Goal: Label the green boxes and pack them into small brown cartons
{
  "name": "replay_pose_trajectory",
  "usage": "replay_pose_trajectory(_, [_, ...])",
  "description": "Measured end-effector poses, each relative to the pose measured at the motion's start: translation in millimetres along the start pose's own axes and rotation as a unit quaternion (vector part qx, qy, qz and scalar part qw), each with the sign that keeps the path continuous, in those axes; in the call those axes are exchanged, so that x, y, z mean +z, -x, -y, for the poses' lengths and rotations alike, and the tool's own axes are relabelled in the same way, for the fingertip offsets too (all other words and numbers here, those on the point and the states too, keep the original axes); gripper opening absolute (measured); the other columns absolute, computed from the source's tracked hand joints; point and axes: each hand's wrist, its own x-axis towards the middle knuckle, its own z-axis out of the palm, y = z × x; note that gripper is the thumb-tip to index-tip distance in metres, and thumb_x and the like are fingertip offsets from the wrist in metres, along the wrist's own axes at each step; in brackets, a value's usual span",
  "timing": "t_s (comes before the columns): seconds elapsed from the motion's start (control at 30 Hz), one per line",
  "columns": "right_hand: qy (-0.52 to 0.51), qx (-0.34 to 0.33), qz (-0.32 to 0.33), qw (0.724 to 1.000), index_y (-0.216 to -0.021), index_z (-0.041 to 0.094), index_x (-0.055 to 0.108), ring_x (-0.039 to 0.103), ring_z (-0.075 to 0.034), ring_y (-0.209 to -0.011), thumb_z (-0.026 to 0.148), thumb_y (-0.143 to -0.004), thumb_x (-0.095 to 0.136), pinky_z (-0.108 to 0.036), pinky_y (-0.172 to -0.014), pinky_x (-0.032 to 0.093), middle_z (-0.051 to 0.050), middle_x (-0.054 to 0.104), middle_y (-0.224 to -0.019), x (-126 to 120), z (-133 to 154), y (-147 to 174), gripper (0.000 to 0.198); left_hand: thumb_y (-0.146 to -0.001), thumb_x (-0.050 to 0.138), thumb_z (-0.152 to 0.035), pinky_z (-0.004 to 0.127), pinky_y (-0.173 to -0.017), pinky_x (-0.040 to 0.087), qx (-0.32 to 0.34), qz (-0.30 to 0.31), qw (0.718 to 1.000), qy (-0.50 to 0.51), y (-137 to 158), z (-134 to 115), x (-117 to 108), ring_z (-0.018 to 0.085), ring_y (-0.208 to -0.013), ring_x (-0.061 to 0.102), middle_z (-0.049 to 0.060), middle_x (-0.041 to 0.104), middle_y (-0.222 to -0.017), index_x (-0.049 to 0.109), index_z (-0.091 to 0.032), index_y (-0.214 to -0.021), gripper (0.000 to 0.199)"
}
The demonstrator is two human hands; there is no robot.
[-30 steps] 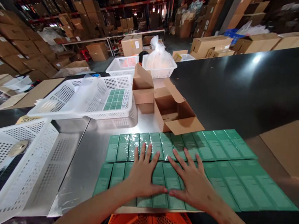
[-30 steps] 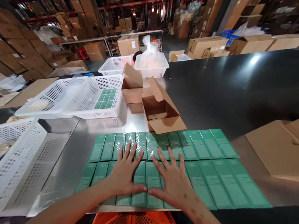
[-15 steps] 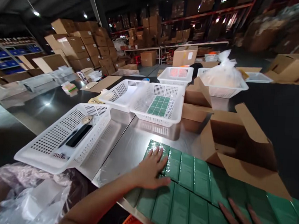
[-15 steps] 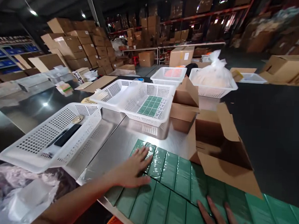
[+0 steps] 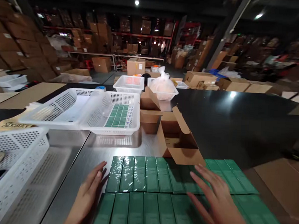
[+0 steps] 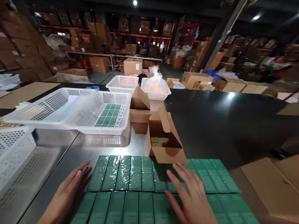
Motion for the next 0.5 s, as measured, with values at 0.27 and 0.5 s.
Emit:
replay_pose_trajectory(0.27, [0.041, -0.024, 0.081, 0.996, -0.147, 0.023, 0.043, 0.05, -0.035, -0.131, 0.038, -0.092, 0.049, -0.054, -0.102, 0.046, -0.013, 0.051, -0.146, 42.0, -23.6, -74.4, 0.057, -0.077, 0.058, -0.071, 0.048, -0.105, 0.045, -0.085, 0.011, 0.99, 0.115, -27.3, 24.6, -21.5, 0.031, -0.11, 0.066, 0.011, 0.074, -0.114, 0.073, -0.019, -0.103, 0.059])
replay_pose_trajectory(0.5, [0.076, 0.023, 0.137, 0.987, -0.135, 0.016, 0.056, 0.064, -0.035, -0.109, 0.028, -0.086, 0.046, -0.054, -0.087, 0.052, -0.015, 0.068, -0.123, 71.6, -71.8, -105.0, 0.051, -0.08, 0.056, -0.063, 0.028, -0.058, 0.043, -0.038, 0.059, 0.997, 0.039, -62.9, 7.6, 11.8, 0.017, -0.065, 0.06, 0.003, 0.073, -0.087, 0.07, -0.021, -0.085, 0.045])
